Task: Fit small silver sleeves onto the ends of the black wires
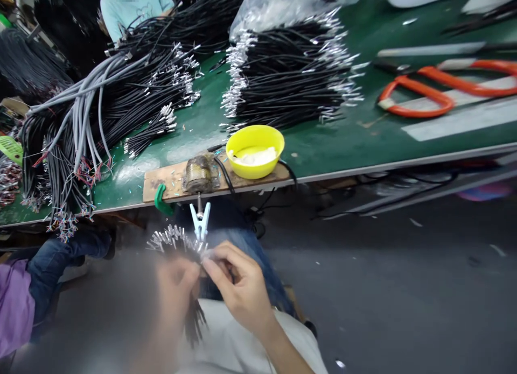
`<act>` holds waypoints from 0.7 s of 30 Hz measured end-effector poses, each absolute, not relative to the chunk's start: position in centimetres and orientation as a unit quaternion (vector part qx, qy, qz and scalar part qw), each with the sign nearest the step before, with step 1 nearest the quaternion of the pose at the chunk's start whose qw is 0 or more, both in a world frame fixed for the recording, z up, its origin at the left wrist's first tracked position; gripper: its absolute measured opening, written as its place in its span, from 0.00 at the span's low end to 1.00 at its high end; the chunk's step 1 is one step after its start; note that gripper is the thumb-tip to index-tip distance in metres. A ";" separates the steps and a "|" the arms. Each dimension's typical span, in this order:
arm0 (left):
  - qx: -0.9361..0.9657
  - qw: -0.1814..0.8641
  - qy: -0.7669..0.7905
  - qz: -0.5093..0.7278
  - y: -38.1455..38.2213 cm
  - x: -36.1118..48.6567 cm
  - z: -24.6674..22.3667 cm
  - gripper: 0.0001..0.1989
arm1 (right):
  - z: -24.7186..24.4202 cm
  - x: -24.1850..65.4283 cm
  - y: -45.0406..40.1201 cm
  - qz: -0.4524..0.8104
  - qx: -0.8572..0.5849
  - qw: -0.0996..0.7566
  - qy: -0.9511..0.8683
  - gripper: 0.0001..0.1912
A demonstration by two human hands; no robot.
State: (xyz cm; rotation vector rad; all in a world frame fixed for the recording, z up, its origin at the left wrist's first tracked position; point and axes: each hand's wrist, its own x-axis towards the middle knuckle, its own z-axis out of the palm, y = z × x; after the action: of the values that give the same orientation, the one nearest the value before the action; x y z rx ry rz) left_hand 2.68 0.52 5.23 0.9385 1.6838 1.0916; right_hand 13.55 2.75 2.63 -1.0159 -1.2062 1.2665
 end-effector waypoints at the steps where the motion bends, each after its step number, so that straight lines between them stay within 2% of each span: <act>1: 0.372 0.449 0.679 0.445 0.6 2.7 5.1 0.17 | 2.6 13.5 2.6 0.519 -0.430 0.538 -0.506 0.10; 7: 0.346 0.445 0.668 0.485 0.9 2.7 4.8 0.16 | 2.1 13.0 2.2 0.433 -0.440 0.579 -0.533 0.10; 13: 0.349 0.429 0.682 0.479 0.9 2.6 5.0 0.11 | 2.1 13.6 2.8 0.424 -0.461 0.572 -0.530 0.07; 21: 0.362 0.462 0.671 0.453 0.7 2.4 3.9 0.21 | 2.2 13.5 3.1 0.457 -0.407 0.541 -0.577 0.04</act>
State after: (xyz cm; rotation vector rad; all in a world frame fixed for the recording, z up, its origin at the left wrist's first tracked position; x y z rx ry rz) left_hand 2.41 0.71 3.90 0.8893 1.6497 1.1136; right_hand 13.55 3.15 2.22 -0.9665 -1.3699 1.0859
